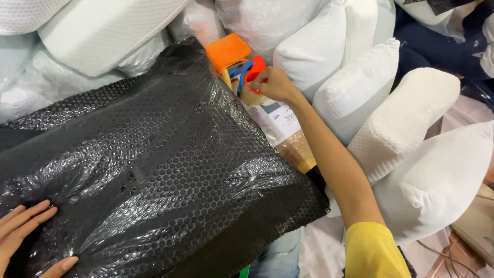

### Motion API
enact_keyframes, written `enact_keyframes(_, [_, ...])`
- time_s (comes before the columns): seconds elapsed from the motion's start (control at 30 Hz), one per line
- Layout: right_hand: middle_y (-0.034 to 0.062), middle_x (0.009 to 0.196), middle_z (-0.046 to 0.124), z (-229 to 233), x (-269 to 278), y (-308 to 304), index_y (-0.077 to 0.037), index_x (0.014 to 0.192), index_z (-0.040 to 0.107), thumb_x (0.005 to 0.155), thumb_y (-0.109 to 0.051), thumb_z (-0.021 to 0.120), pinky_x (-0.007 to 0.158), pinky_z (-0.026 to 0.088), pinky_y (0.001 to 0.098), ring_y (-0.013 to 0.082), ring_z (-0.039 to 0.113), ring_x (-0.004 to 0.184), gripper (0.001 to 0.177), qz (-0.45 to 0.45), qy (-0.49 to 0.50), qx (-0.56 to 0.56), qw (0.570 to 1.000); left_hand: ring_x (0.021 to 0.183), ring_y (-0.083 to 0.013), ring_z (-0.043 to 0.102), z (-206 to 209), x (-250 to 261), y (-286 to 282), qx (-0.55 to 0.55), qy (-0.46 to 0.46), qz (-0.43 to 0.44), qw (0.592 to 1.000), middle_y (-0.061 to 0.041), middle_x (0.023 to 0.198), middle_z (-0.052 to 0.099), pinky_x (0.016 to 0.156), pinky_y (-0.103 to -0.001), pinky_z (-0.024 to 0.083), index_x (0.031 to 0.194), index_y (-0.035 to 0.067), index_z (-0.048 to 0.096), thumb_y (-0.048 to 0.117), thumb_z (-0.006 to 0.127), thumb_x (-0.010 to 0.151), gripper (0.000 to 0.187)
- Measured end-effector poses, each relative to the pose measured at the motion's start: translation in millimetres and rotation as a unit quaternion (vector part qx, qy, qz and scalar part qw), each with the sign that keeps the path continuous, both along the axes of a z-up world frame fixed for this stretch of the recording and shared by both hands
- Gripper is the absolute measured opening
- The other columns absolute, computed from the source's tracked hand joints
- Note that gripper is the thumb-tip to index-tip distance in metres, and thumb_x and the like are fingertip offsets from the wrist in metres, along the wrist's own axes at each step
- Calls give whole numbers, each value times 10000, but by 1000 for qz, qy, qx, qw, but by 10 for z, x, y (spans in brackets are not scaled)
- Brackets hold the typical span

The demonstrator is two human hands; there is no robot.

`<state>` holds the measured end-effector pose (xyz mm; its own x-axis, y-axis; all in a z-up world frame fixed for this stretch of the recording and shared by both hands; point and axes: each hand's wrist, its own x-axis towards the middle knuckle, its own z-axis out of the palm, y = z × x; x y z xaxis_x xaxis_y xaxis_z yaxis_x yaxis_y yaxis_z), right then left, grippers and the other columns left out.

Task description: Wrapping a package with black bubble wrap and sealing it using a tape dispenser.

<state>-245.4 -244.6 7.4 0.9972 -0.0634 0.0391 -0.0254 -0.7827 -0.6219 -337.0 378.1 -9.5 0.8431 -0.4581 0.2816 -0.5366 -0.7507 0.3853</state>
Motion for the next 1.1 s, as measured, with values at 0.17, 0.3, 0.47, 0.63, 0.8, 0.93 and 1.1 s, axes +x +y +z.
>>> enact_keyframes(0.17, [-55,591,544,-67,54,27,-116,583,635,888,-58,665,547,331,283,79,365,533,313,-56,18,32,998,1577,-389,437,177,-78,-141,13,-4,17,1000,-90,1581,567,1348,-556,305,1452,85,616,375,817,537,980])
enact_keyframes(0.3, [-37,646,635,-105,67,32,-112,607,662,865,-30,647,600,406,284,82,478,597,271,-44,-13,6,999,1557,-386,455,230,-82,-175,41,2,32,999,-91,1564,584,1317,-560,337,1430,107,642,427,828,529,974])
enact_keyframes(0.47, [-24,612,612,-303,166,-69,-117,627,585,832,0,606,670,435,302,97,477,583,237,-4,-66,-65,996,1550,-388,450,354,-128,-251,18,19,40,999,-86,1553,588,1312,-569,314,1411,97,651,402,813,568,911])
enact_keyframes(0.63, [25,682,562,-283,191,-32,-113,609,469,763,56,539,700,402,368,203,501,790,239,61,-116,-93,987,1532,-349,460,335,-77,-200,51,-1,17,999,-34,1564,571,1306,-543,318,1428,158,624,474,801,559,942])
enact_keyframes(0.8, [58,774,555,-209,147,23,-86,691,519,812,77,548,768,422,390,239,500,797,204,120,-162,-121,972,1533,-326,453,258,-22,-128,63,1,14,998,1,1572,559,1303,-527,313,1433,203,614,515,809,528,977])
enact_keyframes(0.93, [69,740,566,-112,85,105,-72,826,661,842,71,512,644,403,386,231,495,652,207,123,-142,-137,973,1539,-358,462,252,-38,-131,48,-11,4,999,-26,1562,574,1306,-541,330,1427,164,621,482,820,531,971])
enact_keyframes(1.1, [50,698,523,-311,176,62,-77,823,550,791,62,491,588,345,381,215,429,597,154,103,-168,-154,968,1543,-341,460,293,-73,-165,45,-14,5,999,-23,1565,572,1301,-536,331,1431,165,618,472,801,563,938])
